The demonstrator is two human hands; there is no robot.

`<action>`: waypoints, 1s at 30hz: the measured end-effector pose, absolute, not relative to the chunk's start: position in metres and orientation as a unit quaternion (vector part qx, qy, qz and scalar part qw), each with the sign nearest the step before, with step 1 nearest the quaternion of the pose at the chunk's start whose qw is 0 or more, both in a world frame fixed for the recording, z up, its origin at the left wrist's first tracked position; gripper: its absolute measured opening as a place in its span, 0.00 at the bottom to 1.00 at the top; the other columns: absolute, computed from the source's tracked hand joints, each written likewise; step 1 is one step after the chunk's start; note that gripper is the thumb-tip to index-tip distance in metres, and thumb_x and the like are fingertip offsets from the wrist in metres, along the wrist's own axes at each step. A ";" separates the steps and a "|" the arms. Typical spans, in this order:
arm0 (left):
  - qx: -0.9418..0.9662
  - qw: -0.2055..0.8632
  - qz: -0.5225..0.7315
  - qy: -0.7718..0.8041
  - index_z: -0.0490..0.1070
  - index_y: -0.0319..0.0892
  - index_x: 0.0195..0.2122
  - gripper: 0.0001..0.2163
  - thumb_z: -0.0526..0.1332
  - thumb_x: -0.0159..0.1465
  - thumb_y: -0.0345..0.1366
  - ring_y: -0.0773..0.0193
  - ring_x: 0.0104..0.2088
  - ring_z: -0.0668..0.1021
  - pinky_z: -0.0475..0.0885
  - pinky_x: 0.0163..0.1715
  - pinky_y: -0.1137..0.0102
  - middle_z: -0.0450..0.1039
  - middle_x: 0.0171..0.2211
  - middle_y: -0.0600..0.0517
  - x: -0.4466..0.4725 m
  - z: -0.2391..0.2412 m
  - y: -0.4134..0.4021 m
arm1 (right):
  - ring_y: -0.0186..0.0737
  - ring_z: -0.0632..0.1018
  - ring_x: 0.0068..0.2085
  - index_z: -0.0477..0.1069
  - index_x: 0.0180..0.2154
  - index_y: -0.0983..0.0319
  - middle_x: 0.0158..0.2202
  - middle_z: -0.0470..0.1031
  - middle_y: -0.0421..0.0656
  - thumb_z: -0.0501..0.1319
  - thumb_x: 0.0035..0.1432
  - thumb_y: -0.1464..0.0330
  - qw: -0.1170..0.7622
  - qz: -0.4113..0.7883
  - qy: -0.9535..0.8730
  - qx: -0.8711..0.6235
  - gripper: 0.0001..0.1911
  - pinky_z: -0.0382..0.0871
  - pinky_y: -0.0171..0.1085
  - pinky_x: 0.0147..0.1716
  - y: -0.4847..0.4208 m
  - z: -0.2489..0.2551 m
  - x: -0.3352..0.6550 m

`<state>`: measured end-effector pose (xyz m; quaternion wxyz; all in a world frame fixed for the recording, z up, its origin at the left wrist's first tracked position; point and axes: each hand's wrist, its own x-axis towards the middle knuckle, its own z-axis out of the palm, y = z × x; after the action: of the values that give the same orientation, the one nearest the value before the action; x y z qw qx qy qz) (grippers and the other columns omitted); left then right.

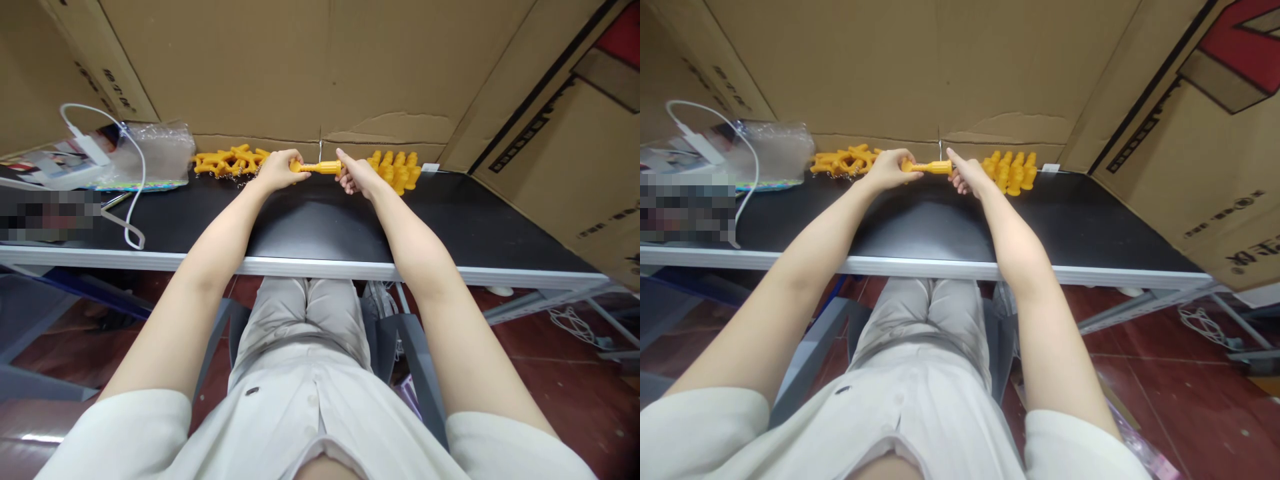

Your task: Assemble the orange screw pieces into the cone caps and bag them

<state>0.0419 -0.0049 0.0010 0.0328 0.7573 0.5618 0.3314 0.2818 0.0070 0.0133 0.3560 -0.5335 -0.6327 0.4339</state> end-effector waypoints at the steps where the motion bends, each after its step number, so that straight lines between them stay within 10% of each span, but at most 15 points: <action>1: 0.757 0.033 0.333 0.561 0.77 0.42 0.43 0.14 0.71 0.59 0.43 0.55 0.40 0.75 0.72 0.49 0.62 0.73 0.33 0.52 0.042 0.001 -0.005 | 0.33 0.67 0.14 0.78 0.38 0.60 0.14 0.65 0.37 0.54 0.63 0.24 0.355 0.433 -0.630 -0.538 0.45 0.61 0.31 0.13 0.006 0.014 0.281; 9: 0.749 0.041 0.334 0.570 0.78 0.42 0.44 0.15 0.71 0.59 0.43 0.53 0.42 0.77 0.72 0.52 0.60 0.75 0.36 0.50 0.039 -0.001 -0.004 | 0.41 0.82 0.24 0.79 0.46 0.61 0.32 0.85 0.48 0.49 0.68 0.26 0.303 0.500 -0.620 -0.524 0.46 0.75 0.35 0.22 -0.002 0.022 0.292; 16: 0.755 0.045 0.334 0.562 0.79 0.41 0.46 0.17 0.71 0.59 0.44 0.52 0.45 0.77 0.72 0.54 0.60 0.76 0.37 0.50 0.033 -0.004 0.001 | 0.38 0.87 0.36 0.77 0.50 0.60 0.49 0.87 0.49 0.69 0.76 0.55 0.348 0.507 -0.642 -0.458 0.15 0.84 0.35 0.37 -0.004 0.023 0.300; 30: 0.758 0.036 0.328 0.563 0.79 0.41 0.47 0.17 0.71 0.60 0.43 0.53 0.43 0.78 0.74 0.54 0.58 0.75 0.36 0.50 0.034 -0.005 0.004 | 0.39 0.86 0.36 0.78 0.44 0.59 0.39 0.85 0.45 0.73 0.71 0.64 0.381 0.479 -0.646 -0.456 0.08 0.87 0.40 0.45 0.004 0.016 0.299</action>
<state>0.0337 0.0037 -0.0046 0.0361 0.7581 0.5627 0.3276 0.2988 0.0044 0.0161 0.3810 -0.4558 -0.6464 0.4788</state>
